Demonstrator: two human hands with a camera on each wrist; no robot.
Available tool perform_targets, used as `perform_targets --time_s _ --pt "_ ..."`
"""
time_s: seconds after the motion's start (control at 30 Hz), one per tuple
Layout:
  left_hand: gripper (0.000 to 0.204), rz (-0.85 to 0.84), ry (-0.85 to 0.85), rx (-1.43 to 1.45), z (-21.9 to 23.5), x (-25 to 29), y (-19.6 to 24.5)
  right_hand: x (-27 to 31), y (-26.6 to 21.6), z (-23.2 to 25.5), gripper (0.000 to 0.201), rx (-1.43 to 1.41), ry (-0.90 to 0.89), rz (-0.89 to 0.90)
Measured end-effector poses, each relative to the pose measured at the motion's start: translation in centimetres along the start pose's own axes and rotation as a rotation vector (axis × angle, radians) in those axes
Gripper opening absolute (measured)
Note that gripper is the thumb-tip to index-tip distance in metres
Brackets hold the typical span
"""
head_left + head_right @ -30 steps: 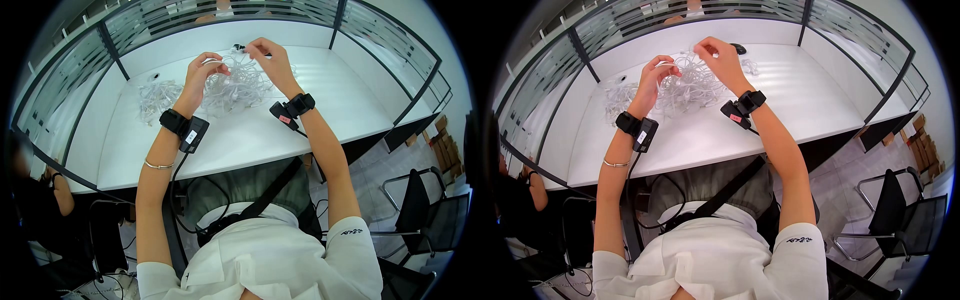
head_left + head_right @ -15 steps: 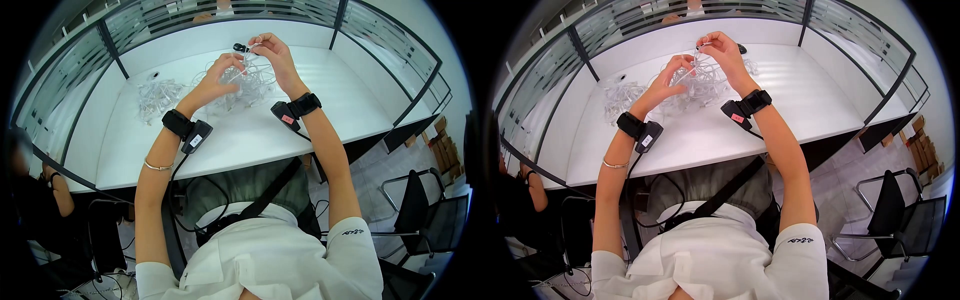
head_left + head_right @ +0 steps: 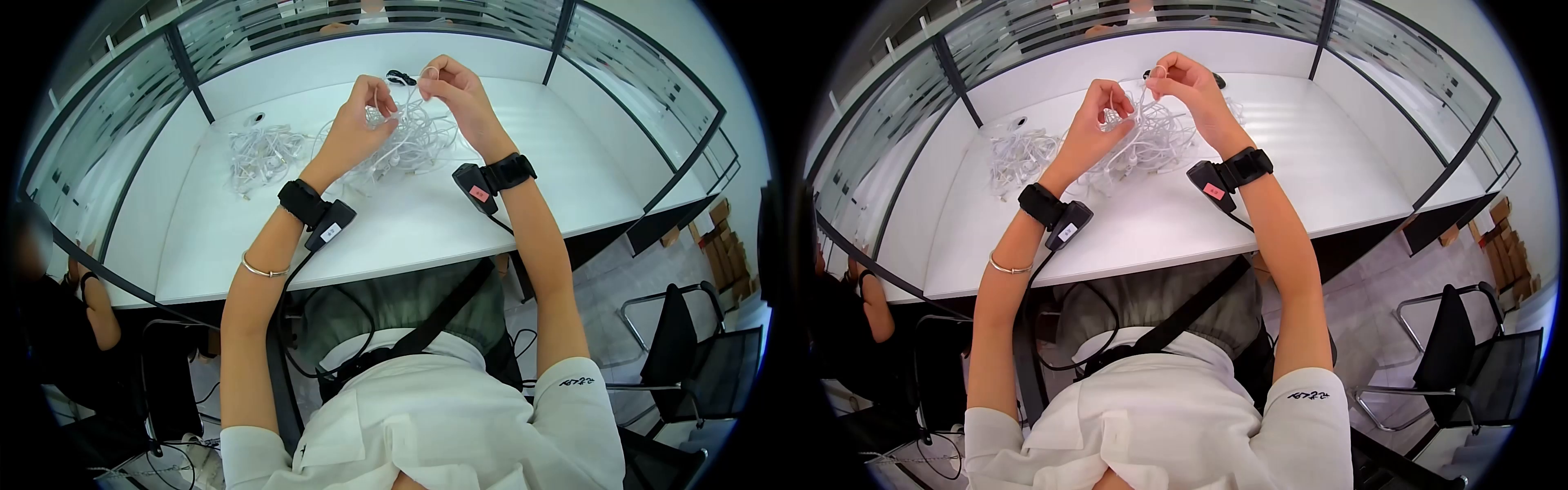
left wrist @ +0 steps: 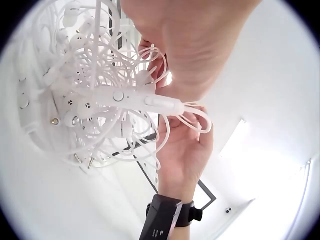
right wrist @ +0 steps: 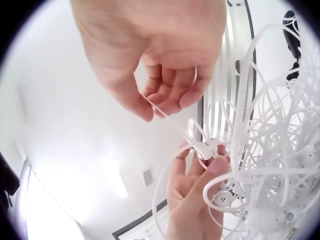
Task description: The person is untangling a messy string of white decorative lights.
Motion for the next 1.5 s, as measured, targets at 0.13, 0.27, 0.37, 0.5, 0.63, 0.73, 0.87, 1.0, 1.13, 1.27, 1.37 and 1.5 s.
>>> perform_targets --time_s 0.13,0.27,0.37,0.5,0.63,0.73,0.87,1.0,1.13,1.27,1.37,1.5 --pt "0.037 0.031 -0.003 -0.055 0.0 0.0 0.2 0.4 0.9 -0.7 0.015 0.037 -0.121 -0.117" --pt "0.033 0.023 -0.059 -0.123 -0.4 0.0 0.3 0.4 1.5 -1.0 0.016 0.207 -0.148 -0.129" --pt "0.021 0.005 -0.072 -0.154 -0.6 0.0 -0.1 0.4 1.9 -0.5 0.019 0.276 -0.116 -0.151" --pt "0.017 0.041 -0.07 -0.16 -0.6 0.0 -0.4 0.6 1.5 -0.2 0.02 0.268 -0.066 -0.166" --pt "0.015 0.045 -0.077 -0.117 -0.3 -0.1 -0.8 0.6 0.7 -0.8 0.021 0.224 -0.091 -0.146" --pt "0.015 0.057 -0.057 -0.079 -0.1 0.0 -0.4 0.5 -0.1 -1.4 0.021 0.18 -0.139 -0.078" --pt "0.016 0.13 -0.073 -0.021 0.0 -0.1 -1.3 0.7 -0.2 -2.1 0.017 0.235 -0.256 -0.12" --pt "0.016 0.109 -0.048 -0.056 0.2 -0.1 -1.1 1.6 0.1 -3.3 0.015 0.245 -0.423 -0.197" --pt "0.014 0.131 0.013 -0.018 0.6 -0.4 -2.0 0.9 -0.6 -2.8 0.014 0.142 -0.325 -0.038" --pt "0.014 0.175 -0.001 -0.003 0.6 -0.2 -1.9 0.0 -1.3 -0.6 0.014 0.084 -0.116 0.072" --pt "0.014 0.177 0.001 0.002 0.7 -0.1 -1.5 -0.4 -1.2 1.1 0.011 0.035 0.03 0.13" --pt "0.012 0.156 0.001 0.041 0.7 -0.1 -1.6 -0.3 -1.7 2.7 0.009 -0.005 0.18 0.181"
Point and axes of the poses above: each hand's wrist, its own x-axis away from the middle knuckle, its own z-axis out of the back of the hand, y = z × x, the point moved 8 cm from there along -x, towards the middle knuckle, and after that the axes turned 8 degrees about z, right-handed, at the moved point
